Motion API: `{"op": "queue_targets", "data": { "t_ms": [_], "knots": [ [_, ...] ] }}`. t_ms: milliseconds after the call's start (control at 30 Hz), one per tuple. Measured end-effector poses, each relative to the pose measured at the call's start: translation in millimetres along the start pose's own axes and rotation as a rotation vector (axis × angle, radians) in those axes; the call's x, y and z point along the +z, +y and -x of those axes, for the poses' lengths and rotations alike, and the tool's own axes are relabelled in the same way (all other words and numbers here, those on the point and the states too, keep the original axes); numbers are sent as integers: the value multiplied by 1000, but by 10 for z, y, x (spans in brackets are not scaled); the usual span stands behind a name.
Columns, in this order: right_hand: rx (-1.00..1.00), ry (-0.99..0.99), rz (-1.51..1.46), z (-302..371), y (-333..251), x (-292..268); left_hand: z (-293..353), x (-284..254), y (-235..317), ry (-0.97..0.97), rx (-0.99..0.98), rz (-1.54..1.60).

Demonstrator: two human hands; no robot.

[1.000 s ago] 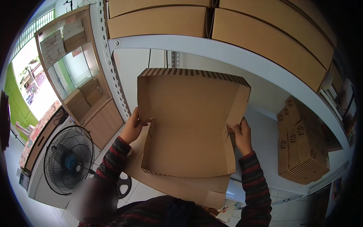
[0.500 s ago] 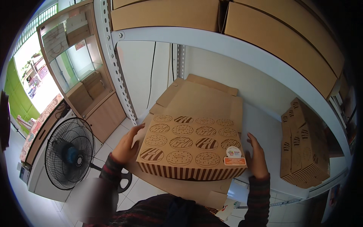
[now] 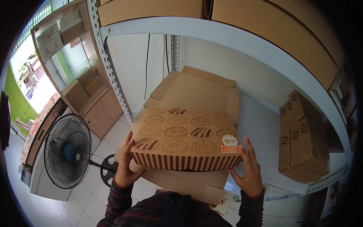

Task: The person assembles flat-packed cardboard boxes by folding the side flaps and inserting tabs into slots to form the structure. They handle multiple boxes sequentially, stacking the completed units on a nearby shelf.

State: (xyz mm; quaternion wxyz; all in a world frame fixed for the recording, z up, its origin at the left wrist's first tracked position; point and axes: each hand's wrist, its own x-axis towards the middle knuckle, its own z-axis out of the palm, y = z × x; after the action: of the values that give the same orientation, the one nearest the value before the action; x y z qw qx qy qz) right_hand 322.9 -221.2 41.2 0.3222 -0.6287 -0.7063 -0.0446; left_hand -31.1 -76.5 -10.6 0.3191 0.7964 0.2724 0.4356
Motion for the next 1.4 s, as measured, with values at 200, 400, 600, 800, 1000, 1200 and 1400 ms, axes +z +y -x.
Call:
{"op": "queue_targets", "data": {
  "t_ms": [200, 400, 600, 800, 1000, 1200, 1400],
  "knots": [
    [-12, -5, -76, -29, 33, 60, -58, 45, -146, 69, -55, 176],
    [-118, 21, 10, -85, -22, 64, -83, 70, -206, 132, -82, 75],
    [-190, 25, 63, -112, -71, 36, -117, 152, -285, 233, -120, -115],
    [-178, 104, 100, -114, -292, 257, -263, 230, -426, 381, -119, -125],
    [-58, 170, 107, -263, -594, 467, -73, 524, -104, 446, -98, -372],
    [-176, 192, 187, -463, -752, 606, -126, 916, 411, 50, -17, -44],
    [-279, 205, 229, -487, -788, 654, -224, 1060, 258, 137, 62, -251]
  ]
}}
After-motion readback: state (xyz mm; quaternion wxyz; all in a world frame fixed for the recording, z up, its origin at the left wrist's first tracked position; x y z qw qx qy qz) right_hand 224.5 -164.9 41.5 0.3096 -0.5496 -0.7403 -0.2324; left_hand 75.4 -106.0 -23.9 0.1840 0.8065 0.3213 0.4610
